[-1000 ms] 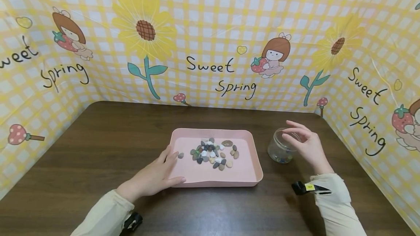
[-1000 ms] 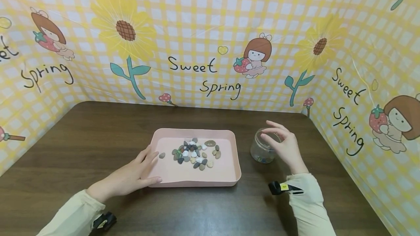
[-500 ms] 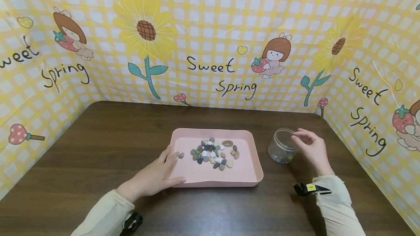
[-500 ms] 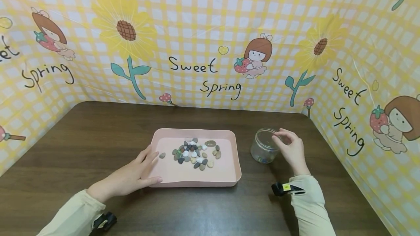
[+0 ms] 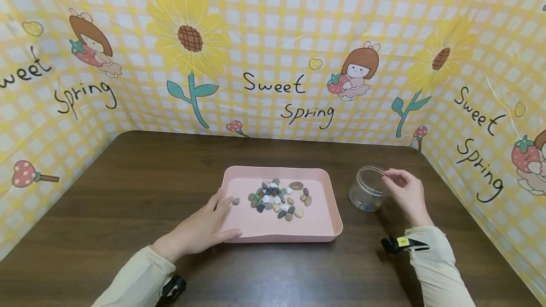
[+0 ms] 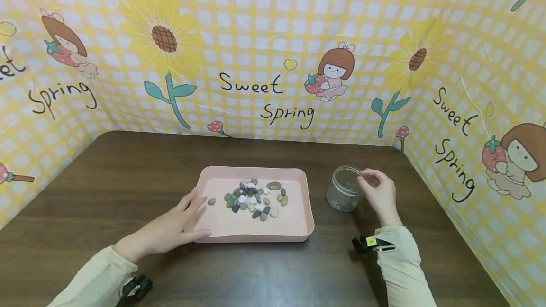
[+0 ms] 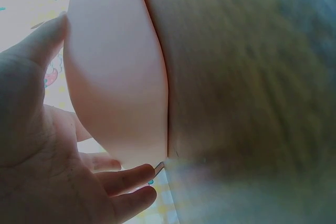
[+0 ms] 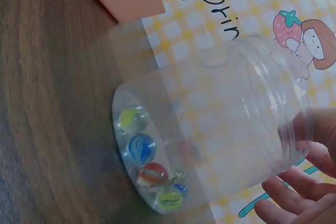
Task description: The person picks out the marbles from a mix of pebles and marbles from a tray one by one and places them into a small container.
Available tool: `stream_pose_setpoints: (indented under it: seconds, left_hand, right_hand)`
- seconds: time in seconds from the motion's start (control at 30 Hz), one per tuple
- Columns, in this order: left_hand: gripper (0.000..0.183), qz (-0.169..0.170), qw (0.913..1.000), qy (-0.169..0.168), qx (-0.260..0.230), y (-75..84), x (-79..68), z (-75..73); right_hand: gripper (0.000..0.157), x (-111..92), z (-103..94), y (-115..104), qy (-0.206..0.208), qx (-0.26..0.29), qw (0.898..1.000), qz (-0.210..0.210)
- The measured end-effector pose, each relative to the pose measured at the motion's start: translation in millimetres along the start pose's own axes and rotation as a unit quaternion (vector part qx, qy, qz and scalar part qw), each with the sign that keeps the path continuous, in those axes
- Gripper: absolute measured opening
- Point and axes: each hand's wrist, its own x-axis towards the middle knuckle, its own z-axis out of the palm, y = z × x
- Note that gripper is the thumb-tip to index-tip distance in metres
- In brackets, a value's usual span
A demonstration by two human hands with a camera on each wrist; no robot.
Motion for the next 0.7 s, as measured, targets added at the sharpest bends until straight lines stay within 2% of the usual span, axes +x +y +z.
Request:
stream_pose_setpoints:
  seconds: [0.2,0.37,0.53,0.7]
  left_hand:
    - [0.087,-0.001,1.0000,-0.003,0.002,-1.1,0.6,0.5]
    - [0.087,-0.002,1.0000,0.002,0.000,-2.8,1.7,2.0]
    - [0.086,-0.007,1.0000,-0.001,-0.003,-3.0,2.0,3.2]
    - [0.087,-0.001,1.0000,-0.001,-0.001,-2.8,1.3,1.9]
  right_hand:
    - [0.027,1,0.8,-11,0.011,0.011,0.999,-0.032]
    - [0.024,-1,4.0,-32,0.010,0.048,0.996,-0.077]
    - [0.025,-3,11.4,-53,-0.032,0.079,0.991,-0.105]
    - [0.029,-5,25.5,-71,-0.096,0.117,0.983,-0.101]
